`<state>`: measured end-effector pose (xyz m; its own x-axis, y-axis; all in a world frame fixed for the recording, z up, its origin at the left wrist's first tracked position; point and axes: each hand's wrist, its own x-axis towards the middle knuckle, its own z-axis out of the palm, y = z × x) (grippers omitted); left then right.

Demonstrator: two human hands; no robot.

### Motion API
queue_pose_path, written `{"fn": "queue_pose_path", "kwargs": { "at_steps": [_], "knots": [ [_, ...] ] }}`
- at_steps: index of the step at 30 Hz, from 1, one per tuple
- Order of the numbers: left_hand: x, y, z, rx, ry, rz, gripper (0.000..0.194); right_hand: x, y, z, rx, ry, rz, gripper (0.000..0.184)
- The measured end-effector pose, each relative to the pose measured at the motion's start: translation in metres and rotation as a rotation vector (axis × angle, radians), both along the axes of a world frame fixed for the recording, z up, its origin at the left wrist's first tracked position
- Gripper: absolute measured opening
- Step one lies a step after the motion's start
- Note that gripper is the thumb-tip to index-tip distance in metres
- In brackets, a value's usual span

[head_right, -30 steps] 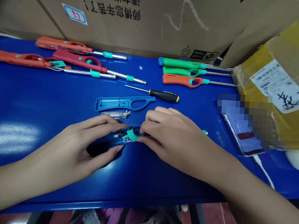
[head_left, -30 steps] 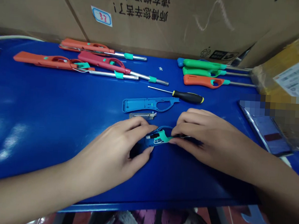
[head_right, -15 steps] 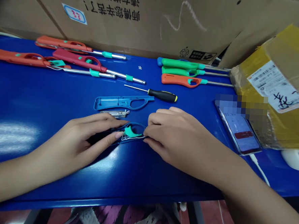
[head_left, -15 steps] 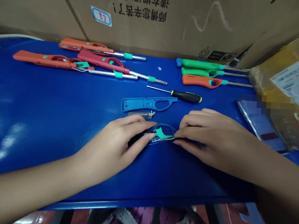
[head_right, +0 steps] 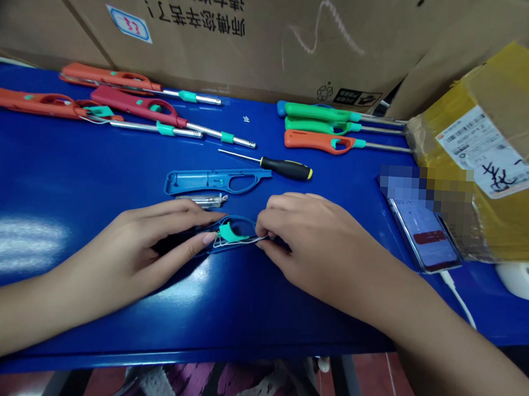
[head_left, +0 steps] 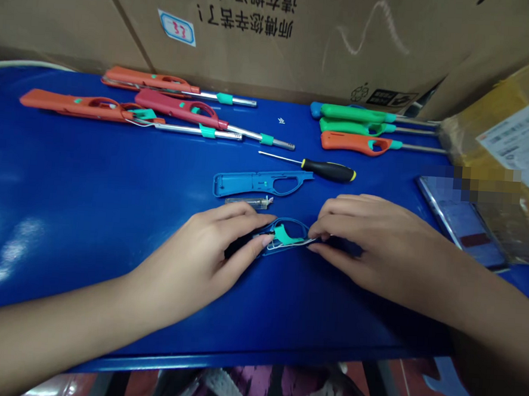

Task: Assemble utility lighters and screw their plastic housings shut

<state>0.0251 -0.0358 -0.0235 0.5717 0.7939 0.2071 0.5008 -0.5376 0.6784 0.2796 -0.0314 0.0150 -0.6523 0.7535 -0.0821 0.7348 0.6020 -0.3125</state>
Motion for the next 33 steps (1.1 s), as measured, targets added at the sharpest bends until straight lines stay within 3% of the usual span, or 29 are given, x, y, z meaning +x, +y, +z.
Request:
{"fn": "queue_pose_path", "kwargs": {
  "at_steps": [6, 15, 20, 33],
  "knots": [
    [-0.0006, -0.0002, -0.0019, 0.007, -0.003, 0.002, 0.028, -0.0016, 0.0011, -0.0019, -0.112, 0.123, -0.124, 0.01],
    [-0.001, 0.0, -0.0016, 0.007, -0.01, -0.005, 0.028, -0.0029, -0.0011, -0.0019, -0.144, 0.184, -0.148, 0.006],
    [-0.0008, -0.0008, -0.0021, 0.014, -0.017, 0.004, 0.028, -0.0039, -0.0005, -0.0023, -0.169, 0.223, -0.13, 0.015],
    [0.0006, -0.0012, -0.0014, 0.018, -0.022, -0.007, 0.028, -0.0056, -0.0009, -0.0032, -0.156, 0.127, -0.242, 0.009]
  ]
}}
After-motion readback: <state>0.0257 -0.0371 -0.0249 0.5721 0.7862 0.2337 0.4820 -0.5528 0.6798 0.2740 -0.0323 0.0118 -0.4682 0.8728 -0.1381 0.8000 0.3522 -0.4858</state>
